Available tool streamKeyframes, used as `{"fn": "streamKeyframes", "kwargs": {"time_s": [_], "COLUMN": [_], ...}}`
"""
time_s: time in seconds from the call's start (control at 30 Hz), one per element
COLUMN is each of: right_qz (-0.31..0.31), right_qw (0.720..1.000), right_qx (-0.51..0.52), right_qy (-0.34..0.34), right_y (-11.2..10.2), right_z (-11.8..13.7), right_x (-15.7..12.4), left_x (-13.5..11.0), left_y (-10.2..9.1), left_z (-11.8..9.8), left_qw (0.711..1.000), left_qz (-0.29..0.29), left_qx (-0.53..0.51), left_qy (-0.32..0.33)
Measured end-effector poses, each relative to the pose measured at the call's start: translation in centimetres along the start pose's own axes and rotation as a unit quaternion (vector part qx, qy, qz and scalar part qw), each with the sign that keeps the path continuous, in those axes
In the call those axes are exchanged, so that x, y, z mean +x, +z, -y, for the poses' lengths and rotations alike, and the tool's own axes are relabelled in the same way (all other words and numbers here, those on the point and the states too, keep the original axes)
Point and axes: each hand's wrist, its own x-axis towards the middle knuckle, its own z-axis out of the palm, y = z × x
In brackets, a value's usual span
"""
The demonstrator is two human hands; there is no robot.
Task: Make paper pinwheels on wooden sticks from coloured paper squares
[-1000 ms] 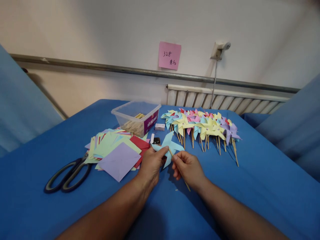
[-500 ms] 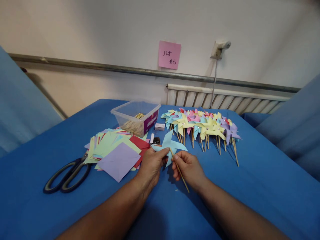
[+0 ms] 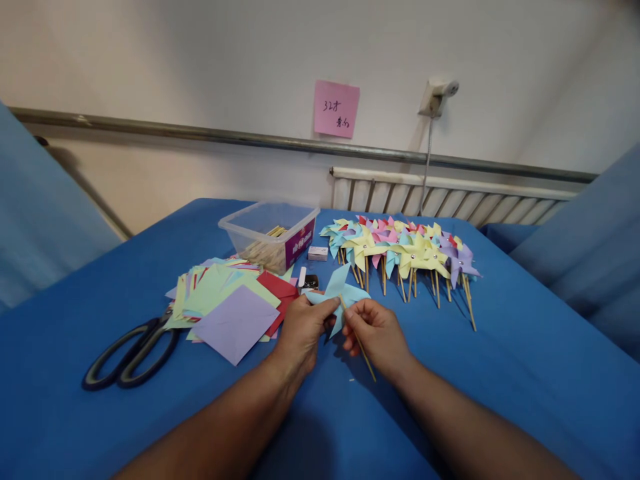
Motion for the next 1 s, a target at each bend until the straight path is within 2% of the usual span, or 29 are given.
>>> {"fn": "streamKeyframes", "kwargs": {"time_s": [0.17, 1.0], "right_qz": [-0.006, -0.020], "right_qw": [1.000, 1.000], "right_qx": [-0.004, -0.018], "right_qy": [-0.006, -0.010], "right_y": [-0.03, -0.07], "right_z": [0.07, 0.06], "right_x": [-0.01, -0.01], "left_x": [-0.04, -0.20], "left_y": [-0.01, 0.23], "left_z": [0.06, -0.08], "left_qw": [1.000, 1.000], "left_qz": [0.014, 0.004], "left_qx": [0.009, -0.001], "left_qy": [0.004, 0.004]}}
